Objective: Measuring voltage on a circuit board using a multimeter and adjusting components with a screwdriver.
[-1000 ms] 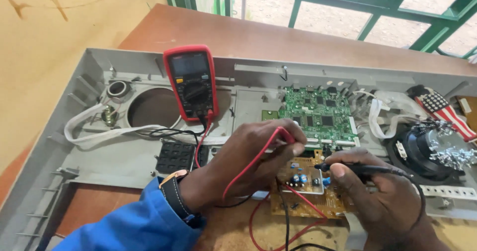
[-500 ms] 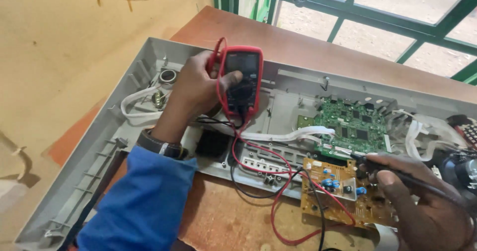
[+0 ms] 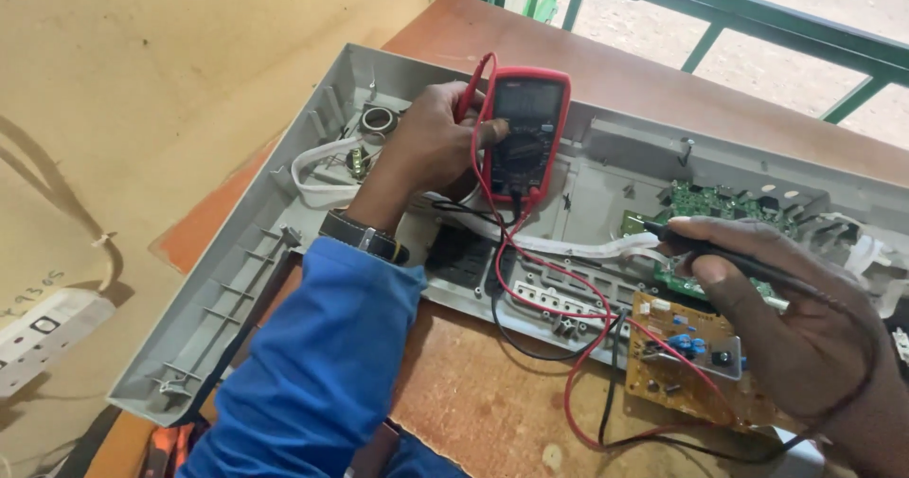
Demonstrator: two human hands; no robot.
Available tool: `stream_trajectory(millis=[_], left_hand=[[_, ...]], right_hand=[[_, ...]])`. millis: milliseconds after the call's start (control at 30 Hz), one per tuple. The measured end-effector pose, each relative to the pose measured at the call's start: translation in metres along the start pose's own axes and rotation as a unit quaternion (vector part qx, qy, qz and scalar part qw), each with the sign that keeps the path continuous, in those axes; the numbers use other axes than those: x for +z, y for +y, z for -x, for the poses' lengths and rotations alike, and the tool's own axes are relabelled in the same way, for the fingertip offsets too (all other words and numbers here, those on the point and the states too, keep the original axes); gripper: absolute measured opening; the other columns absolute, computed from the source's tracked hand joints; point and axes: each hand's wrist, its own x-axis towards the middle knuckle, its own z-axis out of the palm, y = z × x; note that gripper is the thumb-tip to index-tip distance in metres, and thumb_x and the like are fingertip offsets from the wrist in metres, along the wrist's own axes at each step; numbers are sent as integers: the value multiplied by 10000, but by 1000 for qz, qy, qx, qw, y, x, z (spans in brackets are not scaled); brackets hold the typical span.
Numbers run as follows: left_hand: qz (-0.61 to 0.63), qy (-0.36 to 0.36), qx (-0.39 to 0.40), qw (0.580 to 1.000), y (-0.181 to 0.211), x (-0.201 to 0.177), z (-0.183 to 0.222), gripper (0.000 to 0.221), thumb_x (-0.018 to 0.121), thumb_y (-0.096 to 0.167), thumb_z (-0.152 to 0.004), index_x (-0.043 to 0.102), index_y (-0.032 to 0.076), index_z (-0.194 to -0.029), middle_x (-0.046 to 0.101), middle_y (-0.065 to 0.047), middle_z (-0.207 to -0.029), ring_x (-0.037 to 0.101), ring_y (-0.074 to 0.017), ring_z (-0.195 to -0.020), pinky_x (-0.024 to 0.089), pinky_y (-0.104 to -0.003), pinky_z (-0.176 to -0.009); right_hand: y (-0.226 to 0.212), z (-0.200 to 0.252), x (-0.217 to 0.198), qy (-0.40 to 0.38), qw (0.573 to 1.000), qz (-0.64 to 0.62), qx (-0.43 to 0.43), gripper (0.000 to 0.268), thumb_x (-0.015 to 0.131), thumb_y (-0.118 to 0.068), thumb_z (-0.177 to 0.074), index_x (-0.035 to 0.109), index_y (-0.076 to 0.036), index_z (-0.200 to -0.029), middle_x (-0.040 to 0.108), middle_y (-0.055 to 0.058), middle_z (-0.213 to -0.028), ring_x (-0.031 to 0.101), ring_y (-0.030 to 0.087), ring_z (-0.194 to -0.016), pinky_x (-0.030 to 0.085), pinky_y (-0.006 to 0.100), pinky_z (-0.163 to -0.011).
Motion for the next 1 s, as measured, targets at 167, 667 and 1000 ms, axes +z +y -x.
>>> stream_trajectory(millis=[167, 667, 1000], left_hand=[[-28, 33, 35, 998, -8, 4, -4, 256, 726, 292, -854, 712, 122, -1044, 689, 3, -805, 671, -159, -738, 568, -342, -681], [149, 14, 400, 904, 61, 78, 54, 336, 375, 353, -1055, 642, 150, -1044, 689, -60, -1036, 601, -173, -880, 503, -346, -747], [87, -202, 310, 925, 55, 131, 65, 347, 443, 358, -1001, 668, 97, -955, 612, -37, -886, 646, -172, -742, 552, -337, -723]], right_hand=[[8, 4, 2, 37, 999, 5, -22, 305, 586, -155, -1001, 747, -62, -1243, 780, 91, -1064, 707, 169, -955, 515, 307, -727], [65, 37, -25, 145, 985, -49, 84, 230, 520, -98, -1143, 710, 21, -1193, 702, 160, -896, 610, 197, -804, 404, 280, -664], [79, 45, -29, 132, 978, -26, 157, 252, 604, -281, -995, 752, -80, -1030, 761, 111, -783, 720, 205, -754, 591, 339, -718]])
